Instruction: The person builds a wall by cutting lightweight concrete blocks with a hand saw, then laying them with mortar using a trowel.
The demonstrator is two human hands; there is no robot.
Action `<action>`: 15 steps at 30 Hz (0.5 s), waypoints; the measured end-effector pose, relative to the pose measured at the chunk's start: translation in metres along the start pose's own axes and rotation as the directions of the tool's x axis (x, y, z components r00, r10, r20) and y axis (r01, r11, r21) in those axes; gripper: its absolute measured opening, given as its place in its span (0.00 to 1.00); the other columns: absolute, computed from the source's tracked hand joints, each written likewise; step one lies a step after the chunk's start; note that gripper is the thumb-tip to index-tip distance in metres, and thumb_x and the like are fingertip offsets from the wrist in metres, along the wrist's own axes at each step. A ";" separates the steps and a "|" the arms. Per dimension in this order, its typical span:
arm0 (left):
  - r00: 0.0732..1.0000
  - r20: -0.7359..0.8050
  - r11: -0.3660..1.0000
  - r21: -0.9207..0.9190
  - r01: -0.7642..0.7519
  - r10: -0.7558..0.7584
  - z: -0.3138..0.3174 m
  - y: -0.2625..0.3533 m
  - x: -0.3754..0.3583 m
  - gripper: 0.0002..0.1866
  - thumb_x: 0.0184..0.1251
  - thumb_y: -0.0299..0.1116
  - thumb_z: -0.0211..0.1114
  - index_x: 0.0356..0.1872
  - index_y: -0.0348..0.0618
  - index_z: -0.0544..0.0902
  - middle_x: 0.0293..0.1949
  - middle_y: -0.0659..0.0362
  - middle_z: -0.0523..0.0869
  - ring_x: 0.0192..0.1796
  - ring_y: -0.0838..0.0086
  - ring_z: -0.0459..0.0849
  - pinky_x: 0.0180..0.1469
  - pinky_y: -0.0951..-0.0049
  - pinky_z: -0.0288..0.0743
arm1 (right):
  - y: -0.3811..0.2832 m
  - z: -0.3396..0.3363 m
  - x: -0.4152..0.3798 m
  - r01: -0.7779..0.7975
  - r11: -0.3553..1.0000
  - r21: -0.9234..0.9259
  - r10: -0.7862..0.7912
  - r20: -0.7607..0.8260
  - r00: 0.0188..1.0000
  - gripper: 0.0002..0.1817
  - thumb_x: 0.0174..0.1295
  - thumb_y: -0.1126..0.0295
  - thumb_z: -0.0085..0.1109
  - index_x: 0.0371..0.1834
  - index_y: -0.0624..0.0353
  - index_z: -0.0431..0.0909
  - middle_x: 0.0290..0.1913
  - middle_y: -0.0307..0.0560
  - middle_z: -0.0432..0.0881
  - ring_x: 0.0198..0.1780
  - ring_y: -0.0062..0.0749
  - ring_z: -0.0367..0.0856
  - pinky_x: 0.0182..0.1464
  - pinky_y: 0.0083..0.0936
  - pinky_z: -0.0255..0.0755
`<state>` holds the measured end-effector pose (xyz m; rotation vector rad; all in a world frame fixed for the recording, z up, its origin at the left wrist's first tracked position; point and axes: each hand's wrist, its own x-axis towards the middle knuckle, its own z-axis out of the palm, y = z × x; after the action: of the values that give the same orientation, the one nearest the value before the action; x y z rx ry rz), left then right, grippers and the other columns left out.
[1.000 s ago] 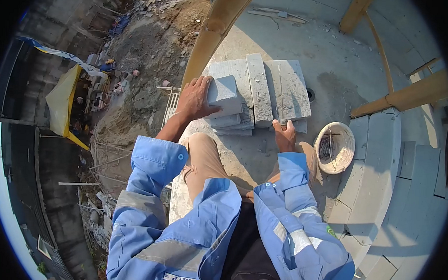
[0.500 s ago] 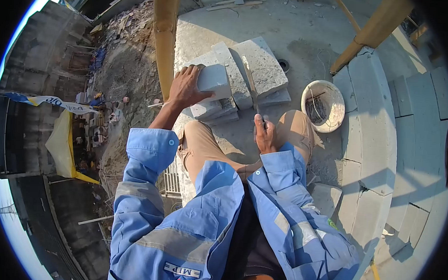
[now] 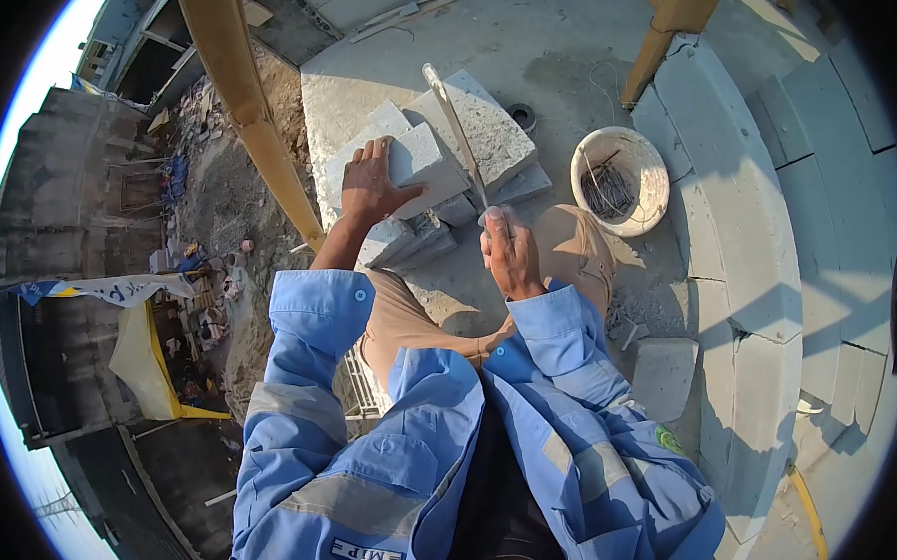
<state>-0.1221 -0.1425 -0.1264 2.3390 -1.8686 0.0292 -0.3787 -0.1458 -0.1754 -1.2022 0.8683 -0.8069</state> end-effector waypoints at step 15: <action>0.997 0.036 0.997 -0.008 0.073 -0.072 0.001 0.003 -0.001 0.50 0.42 0.58 0.81 0.65 0.37 0.72 0.56 0.49 0.80 0.60 0.52 0.78 0.63 0.55 0.72 | 0.014 0.035 0.051 0.154 0.920 -0.361 -0.170 -0.012 0.985 0.26 0.80 0.49 0.42 0.40 0.65 0.74 0.27 0.60 0.77 0.29 0.53 0.79 0.35 0.41 0.73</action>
<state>-0.1248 -0.1422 -0.1270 2.4145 -1.7937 -0.0297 -0.3237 -0.1732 -0.1913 -1.6008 0.9898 -0.8318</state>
